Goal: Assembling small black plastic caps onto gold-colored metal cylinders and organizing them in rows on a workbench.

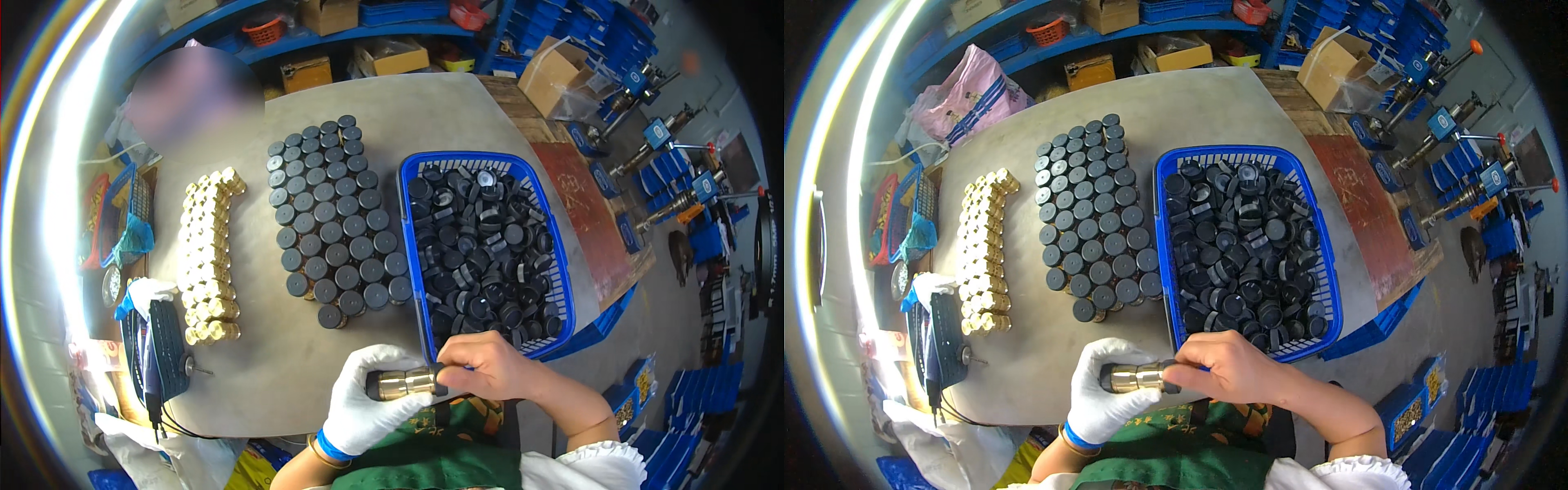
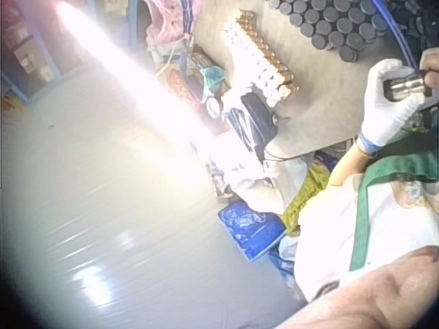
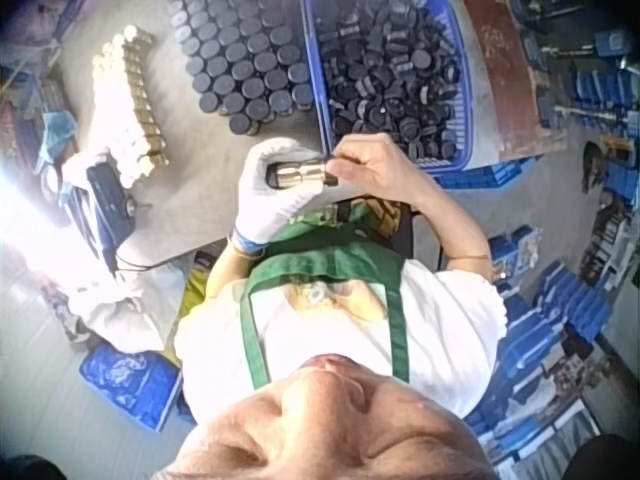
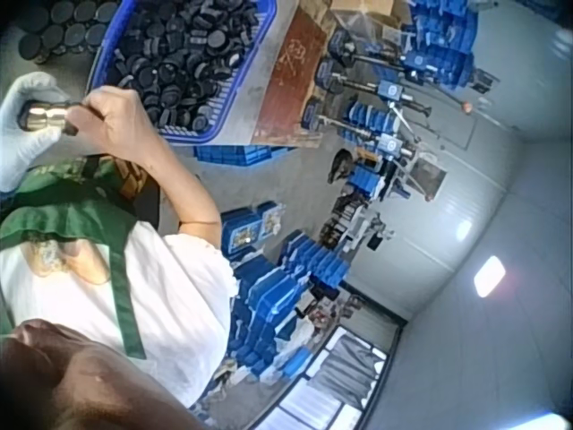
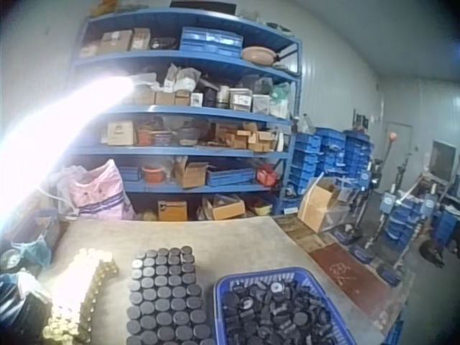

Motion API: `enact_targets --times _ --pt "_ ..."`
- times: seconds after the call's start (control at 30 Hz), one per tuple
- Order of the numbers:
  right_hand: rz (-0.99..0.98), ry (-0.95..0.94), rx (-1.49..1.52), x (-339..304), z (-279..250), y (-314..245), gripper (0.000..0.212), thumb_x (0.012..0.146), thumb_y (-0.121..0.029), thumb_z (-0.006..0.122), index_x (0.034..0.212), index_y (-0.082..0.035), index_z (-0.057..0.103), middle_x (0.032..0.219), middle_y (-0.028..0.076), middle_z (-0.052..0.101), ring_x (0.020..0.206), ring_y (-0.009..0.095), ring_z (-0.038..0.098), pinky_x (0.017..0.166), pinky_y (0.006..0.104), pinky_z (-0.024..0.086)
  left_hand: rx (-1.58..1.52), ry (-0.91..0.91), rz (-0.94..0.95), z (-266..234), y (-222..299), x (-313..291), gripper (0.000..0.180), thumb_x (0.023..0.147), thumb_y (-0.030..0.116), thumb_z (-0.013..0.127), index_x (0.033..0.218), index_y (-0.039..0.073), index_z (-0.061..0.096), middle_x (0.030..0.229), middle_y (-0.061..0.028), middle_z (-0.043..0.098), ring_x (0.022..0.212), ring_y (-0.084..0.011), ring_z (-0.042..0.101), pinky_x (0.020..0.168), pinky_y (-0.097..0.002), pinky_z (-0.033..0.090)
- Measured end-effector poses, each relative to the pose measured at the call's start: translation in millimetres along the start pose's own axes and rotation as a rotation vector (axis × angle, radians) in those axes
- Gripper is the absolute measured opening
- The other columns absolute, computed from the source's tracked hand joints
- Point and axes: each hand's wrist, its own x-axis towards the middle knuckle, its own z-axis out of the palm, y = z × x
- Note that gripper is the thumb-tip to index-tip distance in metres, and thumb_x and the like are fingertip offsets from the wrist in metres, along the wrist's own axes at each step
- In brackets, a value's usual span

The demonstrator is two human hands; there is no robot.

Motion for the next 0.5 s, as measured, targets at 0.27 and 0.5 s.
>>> enact_targets --times 0.27,0.5 --pt "-0.294 0.25 -0.082 21.0 17.3 -1.8 0.031 0.09 -0.031 0.062 0.079 -0.002 0.06 0.066 0.009 0.057 0.065 0.029 0.055 0.068 0.0376 0.043 0.269 0.023 0.244 -5.6 4.5 -5.7 0.06 0.064 0.017 0.089 0.108 0.003 0.052 0.103 -0.0106 0.062 0.096 -0.0178 0.061 0.085 -0.0322 0.051" --pt "-0.196 0.207 0.044 26.0 7.5 -5.9 0.023 0.094 -0.023 0.057 0.086 -0.002 0.064 0.074 0.009 0.063 0.068 0.026 0.059 0.07 0.0357 0.046 0.737 0.565 0.513 -55.1 2.3 19.9 0.059 0.069 -0.002 0.073 0.122 0.002 0.048 0.103 -0.0095 0.055 0.092 -0.0169 0.055 0.082 -0.0292 0.048"
